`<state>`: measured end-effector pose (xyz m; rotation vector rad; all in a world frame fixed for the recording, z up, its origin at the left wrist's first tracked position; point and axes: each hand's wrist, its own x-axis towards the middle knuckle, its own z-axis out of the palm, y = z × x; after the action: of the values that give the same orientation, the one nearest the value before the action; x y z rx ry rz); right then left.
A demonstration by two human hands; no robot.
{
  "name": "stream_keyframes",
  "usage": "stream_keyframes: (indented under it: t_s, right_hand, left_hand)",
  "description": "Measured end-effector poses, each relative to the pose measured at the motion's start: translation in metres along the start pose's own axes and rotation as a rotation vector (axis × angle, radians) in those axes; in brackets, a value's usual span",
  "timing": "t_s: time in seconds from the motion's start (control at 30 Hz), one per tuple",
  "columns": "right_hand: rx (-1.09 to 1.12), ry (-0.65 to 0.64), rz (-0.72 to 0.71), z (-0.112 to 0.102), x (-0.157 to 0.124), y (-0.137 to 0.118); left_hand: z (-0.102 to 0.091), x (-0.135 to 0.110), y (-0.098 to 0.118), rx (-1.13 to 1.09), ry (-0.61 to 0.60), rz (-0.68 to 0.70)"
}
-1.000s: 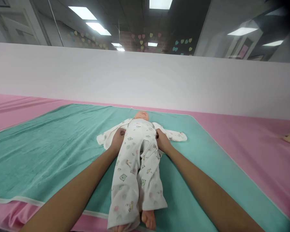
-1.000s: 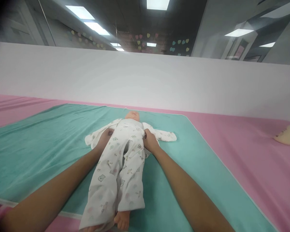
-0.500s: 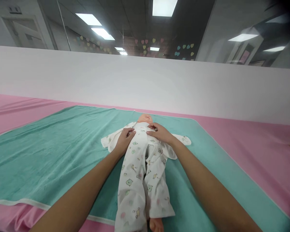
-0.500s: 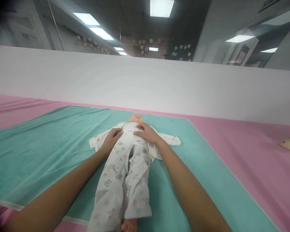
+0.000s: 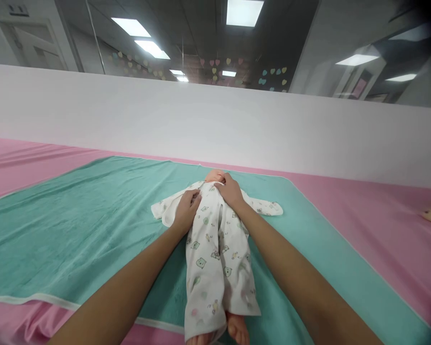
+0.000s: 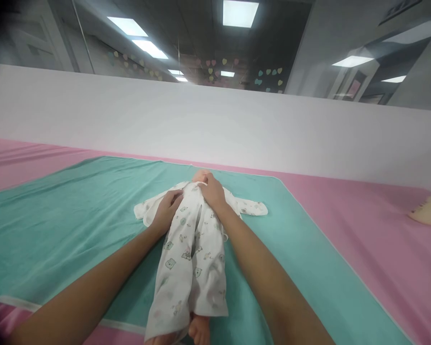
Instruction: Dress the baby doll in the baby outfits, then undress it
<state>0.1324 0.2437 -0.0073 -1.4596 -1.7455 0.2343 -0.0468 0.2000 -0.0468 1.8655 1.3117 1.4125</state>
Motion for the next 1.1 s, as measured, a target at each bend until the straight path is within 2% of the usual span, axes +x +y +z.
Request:
stream_keyframes:
  t_s: [0.07,0.13,0.23,0.33,0.47,0.63,0.7,0.9,1.0,1.1]
  right_hand:
    - [-0.066,0.058,-0.07,-0.001,-0.011,0.0]
    - [-0.123,0.072,-0.199,-0.005,-0.02,0.002]
    - [-0.131,-0.011,-0.351,-0.014,-0.027,0.009]
    - [-0.118,-0.112,-0.366,-0.021,-0.026,0.013]
    - [0.012,-0.164,-0.269,-0.024,-0.022,0.014]
    - [0.193,-0.087,-0.109,-0.015,-0.018,0.018]
    - [0.279,-0.083,-0.028,-0.012,-0.015,0.024]
    - [0.59,-0.178,0.145,-0.011,-0.006,0.039]
    - [0.67,-0.142,0.206,-0.01,-0.006,0.042]
    - [0.65,-0.053,0.244,-0.006,-0.007,0.041]
  left_hand:
    - [-0.001,-0.001,0.002,-0.037,-0.002,0.017]
    - [-0.001,0.0,0.005,-0.072,-0.016,0.035]
    - [-0.001,0.003,0.004,-0.063,-0.047,0.03]
    - [-0.005,0.01,0.0,-0.021,-0.092,0.059]
    - [-0.011,0.017,-0.008,0.073,-0.133,0.092]
    - [-0.01,0.017,-0.009,0.154,-0.086,0.102]
    - [-0.007,0.017,-0.007,0.117,-0.049,0.057]
    - [0.002,0.023,-0.008,-0.093,0.051,-0.2]
    - [0.006,0.025,-0.01,-0.179,0.042,-0.262]
    - [0.008,0.025,-0.011,-0.19,0.027,-0.253]
